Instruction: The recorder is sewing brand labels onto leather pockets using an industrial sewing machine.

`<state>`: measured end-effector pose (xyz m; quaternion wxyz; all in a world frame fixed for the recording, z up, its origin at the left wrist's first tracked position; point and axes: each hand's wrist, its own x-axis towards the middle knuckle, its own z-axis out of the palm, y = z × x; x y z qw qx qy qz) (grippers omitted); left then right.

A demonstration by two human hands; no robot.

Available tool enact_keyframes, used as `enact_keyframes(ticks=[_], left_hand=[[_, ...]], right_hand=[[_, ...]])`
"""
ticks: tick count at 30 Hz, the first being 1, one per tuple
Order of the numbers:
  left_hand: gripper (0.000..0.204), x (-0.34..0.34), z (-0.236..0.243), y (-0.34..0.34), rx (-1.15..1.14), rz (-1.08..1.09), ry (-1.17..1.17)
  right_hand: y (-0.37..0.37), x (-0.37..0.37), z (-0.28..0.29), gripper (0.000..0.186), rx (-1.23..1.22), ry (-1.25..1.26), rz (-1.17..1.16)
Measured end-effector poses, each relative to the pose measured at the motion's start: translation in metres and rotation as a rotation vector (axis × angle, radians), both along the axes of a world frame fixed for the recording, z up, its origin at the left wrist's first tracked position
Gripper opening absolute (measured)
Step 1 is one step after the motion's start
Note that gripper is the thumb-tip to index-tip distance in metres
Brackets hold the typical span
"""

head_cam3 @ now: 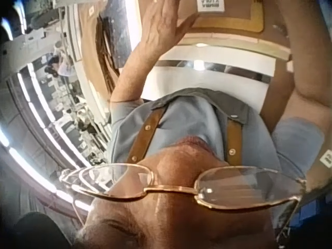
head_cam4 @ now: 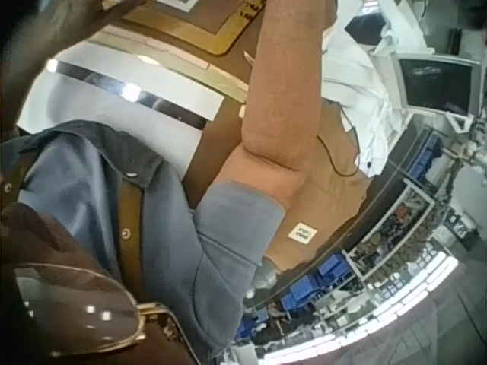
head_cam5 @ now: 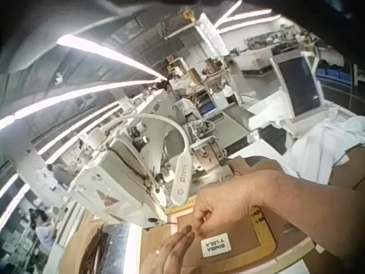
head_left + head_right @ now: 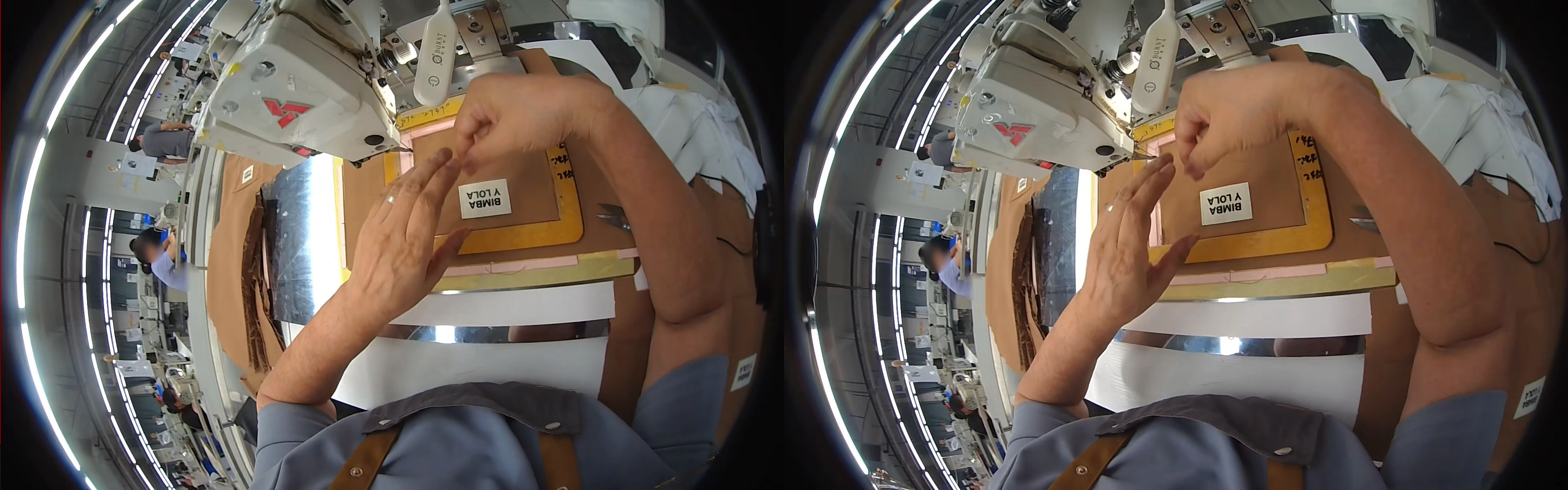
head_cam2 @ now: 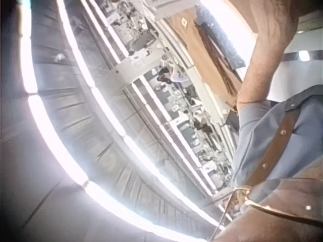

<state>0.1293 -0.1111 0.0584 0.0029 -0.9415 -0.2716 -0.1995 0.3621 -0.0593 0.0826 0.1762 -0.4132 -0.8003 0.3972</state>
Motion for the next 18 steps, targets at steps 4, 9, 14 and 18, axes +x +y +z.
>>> enact_keyframes(ticks=[4,9,14,18], left_hand=[[0.071,-0.002,-0.022,-0.004,-0.102,-0.057,-0.075],[0.026,-0.014,-0.023,-0.032,-0.187,-0.075,-0.182],[0.009,-0.046,-0.023,-0.066,-0.381,0.169,-0.361],[0.003,-0.063,-0.030,-0.085,-0.770,0.358,-0.607]], right_hand=[[-0.028,-0.013,-0.003,0.019,0.003,-0.144,0.017],[-0.089,0.016,0.003,0.017,-0.019,-0.062,-0.064],[-0.116,0.031,-0.008,0.019,-0.004,0.024,-0.247],[-0.097,0.032,-0.032,0.023,0.423,-0.143,-0.243]])
